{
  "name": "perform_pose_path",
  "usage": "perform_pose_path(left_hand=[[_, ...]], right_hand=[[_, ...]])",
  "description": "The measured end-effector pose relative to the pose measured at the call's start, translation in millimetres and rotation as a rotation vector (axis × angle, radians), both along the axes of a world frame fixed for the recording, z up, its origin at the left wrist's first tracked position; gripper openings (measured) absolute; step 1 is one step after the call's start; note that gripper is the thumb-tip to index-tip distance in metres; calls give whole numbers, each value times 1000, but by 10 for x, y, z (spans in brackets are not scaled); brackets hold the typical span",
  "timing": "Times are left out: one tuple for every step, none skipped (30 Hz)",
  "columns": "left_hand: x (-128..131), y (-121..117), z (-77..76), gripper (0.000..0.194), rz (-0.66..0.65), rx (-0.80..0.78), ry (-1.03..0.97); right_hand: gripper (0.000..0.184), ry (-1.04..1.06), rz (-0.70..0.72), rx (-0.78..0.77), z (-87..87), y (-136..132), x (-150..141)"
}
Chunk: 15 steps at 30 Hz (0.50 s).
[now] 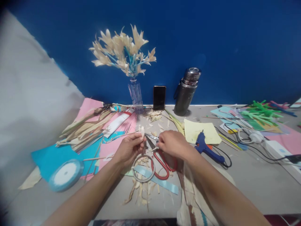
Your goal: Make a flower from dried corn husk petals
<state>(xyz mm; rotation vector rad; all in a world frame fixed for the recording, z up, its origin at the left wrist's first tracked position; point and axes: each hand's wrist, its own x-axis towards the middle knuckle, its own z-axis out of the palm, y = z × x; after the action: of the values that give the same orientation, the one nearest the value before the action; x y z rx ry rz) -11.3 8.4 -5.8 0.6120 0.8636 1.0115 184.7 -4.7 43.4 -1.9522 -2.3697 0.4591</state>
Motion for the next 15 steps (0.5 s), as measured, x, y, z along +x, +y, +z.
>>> perform_pose_path(left_hand=[[-5, 8, 5, 24, 12, -9, -9], [-10, 14, 11, 25, 23, -16, -16], [-13, 18, 19, 25, 31, -23, -23], [-16, 20, 27, 25, 39, -29, -28], [-17, 20, 35, 25, 42, -34, -32], [-19, 19, 42, 25, 41, -35, -36], [-20, 17, 47, 24, 38, -31, -40], [-22, 15, 49, 24, 35, -23, -42], [-24, 12, 47, 24, 31, -14, -42], [-27, 10, 43, 24, 28, -3, -38], [-29, 8, 37, 25, 27, 8, -32], [-32, 5, 31, 25, 25, 16, -27], [-34, 3, 25, 26, 28, 22, -25], [-35, 0, 22, 27, 32, 25, -27], [-37, -2, 22, 28, 35, 27, -31]], right_hand=[[17, -34, 54, -27, 26, -65, -36], [15, -66, 102, -53, 38, -132, -67], [12, -94, 134, -77, 34, -200, -94], [10, -111, 154, -94, 17, -268, -114], [9, -117, 168, -110, -13, -333, -129], [8, -119, 163, -113, -51, -395, -138], [10, -121, 145, -102, -93, -452, -144], [15, -126, 116, -89, -136, -503, -147], [20, -131, 75, -76, -177, -547, -149], [22, -129, 40, -73, -211, -585, -153], [23, -121, 8, -77, -238, -615, -156], [23, -105, -20, -84, -257, -637, -160], [21, -80, -43, -92, -268, -653, -162], [19, -50, -67, -96, -272, -662, -159], [18, -13, -93, -98, -270, -664, -149]])
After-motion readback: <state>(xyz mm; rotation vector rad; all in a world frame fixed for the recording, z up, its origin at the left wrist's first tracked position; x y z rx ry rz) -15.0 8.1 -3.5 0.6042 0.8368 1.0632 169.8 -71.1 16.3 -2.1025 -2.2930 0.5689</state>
